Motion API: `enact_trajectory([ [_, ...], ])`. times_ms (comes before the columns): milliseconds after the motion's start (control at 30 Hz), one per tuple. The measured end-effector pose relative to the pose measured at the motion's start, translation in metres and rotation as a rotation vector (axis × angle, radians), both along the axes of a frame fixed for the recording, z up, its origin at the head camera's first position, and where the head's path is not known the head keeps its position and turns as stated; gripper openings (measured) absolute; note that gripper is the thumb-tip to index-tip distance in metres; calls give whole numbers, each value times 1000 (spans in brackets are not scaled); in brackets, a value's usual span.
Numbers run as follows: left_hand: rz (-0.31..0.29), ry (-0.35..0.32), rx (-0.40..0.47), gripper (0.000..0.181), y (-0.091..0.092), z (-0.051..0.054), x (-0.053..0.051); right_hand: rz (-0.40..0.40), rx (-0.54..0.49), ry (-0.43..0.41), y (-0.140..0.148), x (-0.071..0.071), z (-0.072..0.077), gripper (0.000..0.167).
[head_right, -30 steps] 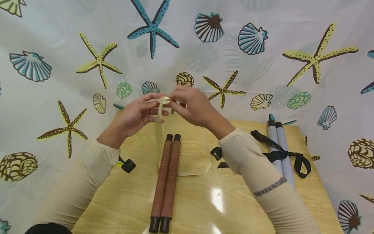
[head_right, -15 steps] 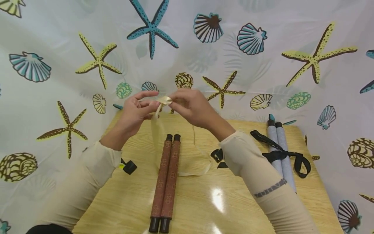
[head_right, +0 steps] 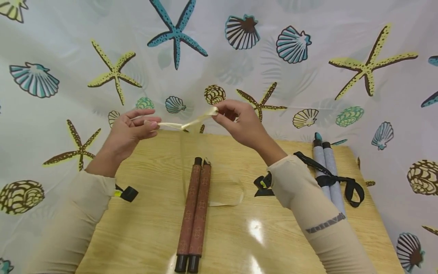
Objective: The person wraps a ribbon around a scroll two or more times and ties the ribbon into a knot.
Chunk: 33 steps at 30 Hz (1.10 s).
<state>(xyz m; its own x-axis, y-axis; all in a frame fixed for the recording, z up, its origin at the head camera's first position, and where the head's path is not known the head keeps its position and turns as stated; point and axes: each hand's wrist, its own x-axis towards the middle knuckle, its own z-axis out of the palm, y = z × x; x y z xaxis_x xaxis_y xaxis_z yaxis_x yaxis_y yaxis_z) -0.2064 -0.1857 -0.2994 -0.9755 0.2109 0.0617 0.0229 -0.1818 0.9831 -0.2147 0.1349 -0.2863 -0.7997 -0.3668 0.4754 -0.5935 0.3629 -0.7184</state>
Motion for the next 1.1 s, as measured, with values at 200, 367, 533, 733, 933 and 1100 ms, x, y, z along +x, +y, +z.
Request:
enact_trajectory([
  [200,119,-7,93,26,-43,6,3,-32,-30,-47,16,3,0,16],
  [367,290,15,84,24,-85,4,9,-48,-107,-91,33,5,-4,15],
  [533,518,30,-178,20,-120,2,19,-70,-187,-120,47,6,-12,9],
  [733,700,34,-780,36,-143,2,26,-115,-149,-125,64,8,-24,13],
  [933,771,96,-1195,35,-159,-3,29,-128,-28,-232,87,16,-39,9],
  [1100,732,104,-1364,34,-167,-13,32,-76,108,-373,101,21,-49,18],
])
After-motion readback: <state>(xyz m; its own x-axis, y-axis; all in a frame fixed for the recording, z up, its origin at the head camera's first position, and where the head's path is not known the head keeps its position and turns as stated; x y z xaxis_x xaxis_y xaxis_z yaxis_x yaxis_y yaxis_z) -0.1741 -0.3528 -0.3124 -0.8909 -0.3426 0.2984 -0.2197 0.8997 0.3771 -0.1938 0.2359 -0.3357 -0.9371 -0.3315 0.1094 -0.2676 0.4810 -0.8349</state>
